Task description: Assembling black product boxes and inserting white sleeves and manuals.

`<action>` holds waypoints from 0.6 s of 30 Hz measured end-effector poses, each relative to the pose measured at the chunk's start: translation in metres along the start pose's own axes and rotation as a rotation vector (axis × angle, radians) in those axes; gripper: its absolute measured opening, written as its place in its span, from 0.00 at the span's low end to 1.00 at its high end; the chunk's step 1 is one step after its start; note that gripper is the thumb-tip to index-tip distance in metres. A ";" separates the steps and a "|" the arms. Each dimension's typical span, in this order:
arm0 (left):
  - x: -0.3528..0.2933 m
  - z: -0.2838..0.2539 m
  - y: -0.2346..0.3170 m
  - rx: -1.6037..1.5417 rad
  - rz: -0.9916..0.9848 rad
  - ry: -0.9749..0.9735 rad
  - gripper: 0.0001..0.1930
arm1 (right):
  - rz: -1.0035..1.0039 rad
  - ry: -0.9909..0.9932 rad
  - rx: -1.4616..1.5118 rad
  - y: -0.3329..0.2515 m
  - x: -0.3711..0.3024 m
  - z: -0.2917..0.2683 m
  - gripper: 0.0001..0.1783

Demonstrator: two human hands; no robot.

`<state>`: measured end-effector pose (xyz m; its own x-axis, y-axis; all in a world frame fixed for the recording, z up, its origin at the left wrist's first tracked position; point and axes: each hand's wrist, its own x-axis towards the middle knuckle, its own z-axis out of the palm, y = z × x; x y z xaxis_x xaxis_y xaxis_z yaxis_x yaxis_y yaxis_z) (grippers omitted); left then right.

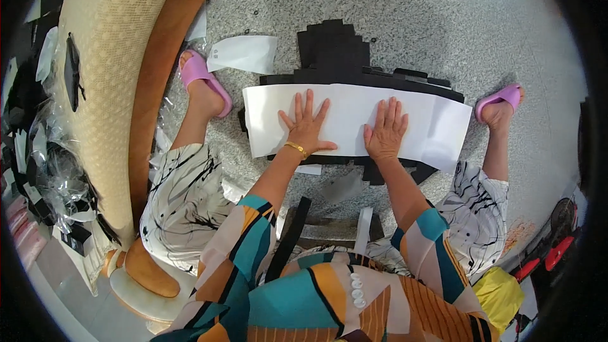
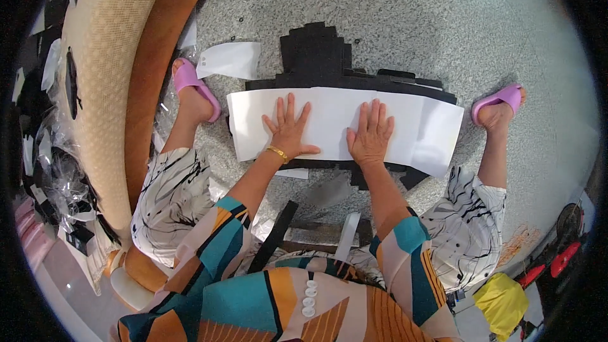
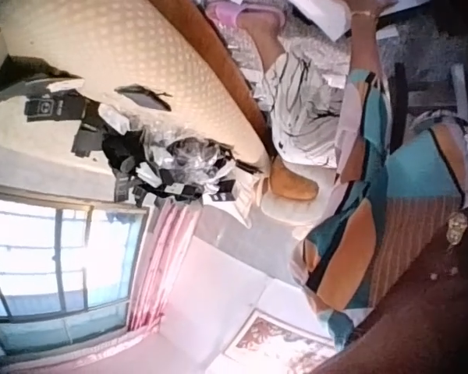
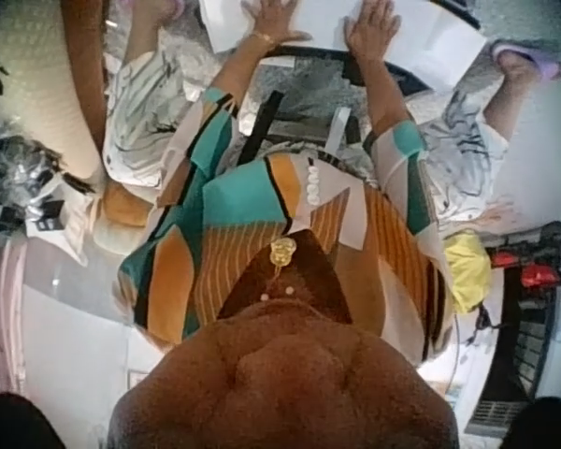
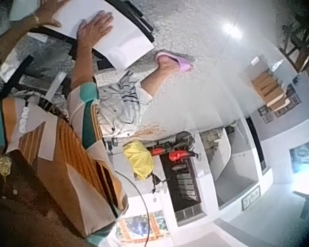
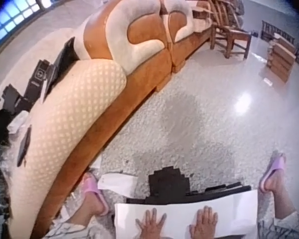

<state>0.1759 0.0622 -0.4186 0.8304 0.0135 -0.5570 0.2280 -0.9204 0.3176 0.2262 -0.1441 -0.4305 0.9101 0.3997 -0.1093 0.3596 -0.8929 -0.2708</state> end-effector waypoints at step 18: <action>0.007 -0.014 0.018 0.044 -0.103 -0.107 0.63 | 0.266 0.025 0.002 0.028 0.011 -0.009 0.47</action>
<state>0.1928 0.0509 -0.4056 0.7442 0.0690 -0.6643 0.2850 -0.9324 0.2223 0.2485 -0.1663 -0.4309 0.9773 0.1460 -0.1537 0.1069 -0.9654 -0.2378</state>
